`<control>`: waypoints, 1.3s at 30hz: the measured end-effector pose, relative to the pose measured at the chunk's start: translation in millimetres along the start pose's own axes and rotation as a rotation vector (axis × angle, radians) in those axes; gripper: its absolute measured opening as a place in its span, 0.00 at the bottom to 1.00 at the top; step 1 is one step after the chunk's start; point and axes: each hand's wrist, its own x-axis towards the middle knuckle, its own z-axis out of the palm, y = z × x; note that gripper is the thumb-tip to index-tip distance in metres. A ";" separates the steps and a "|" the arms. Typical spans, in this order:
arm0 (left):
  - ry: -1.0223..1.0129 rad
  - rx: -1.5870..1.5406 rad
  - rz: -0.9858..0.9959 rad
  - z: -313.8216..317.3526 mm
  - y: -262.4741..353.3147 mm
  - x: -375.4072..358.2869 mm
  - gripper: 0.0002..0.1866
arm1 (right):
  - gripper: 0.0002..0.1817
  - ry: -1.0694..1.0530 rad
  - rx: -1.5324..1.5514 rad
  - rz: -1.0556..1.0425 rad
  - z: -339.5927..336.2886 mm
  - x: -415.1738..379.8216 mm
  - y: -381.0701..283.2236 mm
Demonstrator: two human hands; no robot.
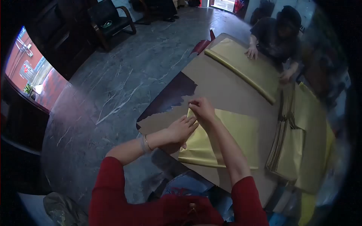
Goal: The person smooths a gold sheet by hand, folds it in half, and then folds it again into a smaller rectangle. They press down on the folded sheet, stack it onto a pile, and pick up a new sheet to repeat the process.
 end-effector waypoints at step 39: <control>-0.085 -0.161 0.009 -9.6 -0.4 -0.1 0.60 | 0.04 0.008 0.671 0.044 1.4 -10.5 -2.4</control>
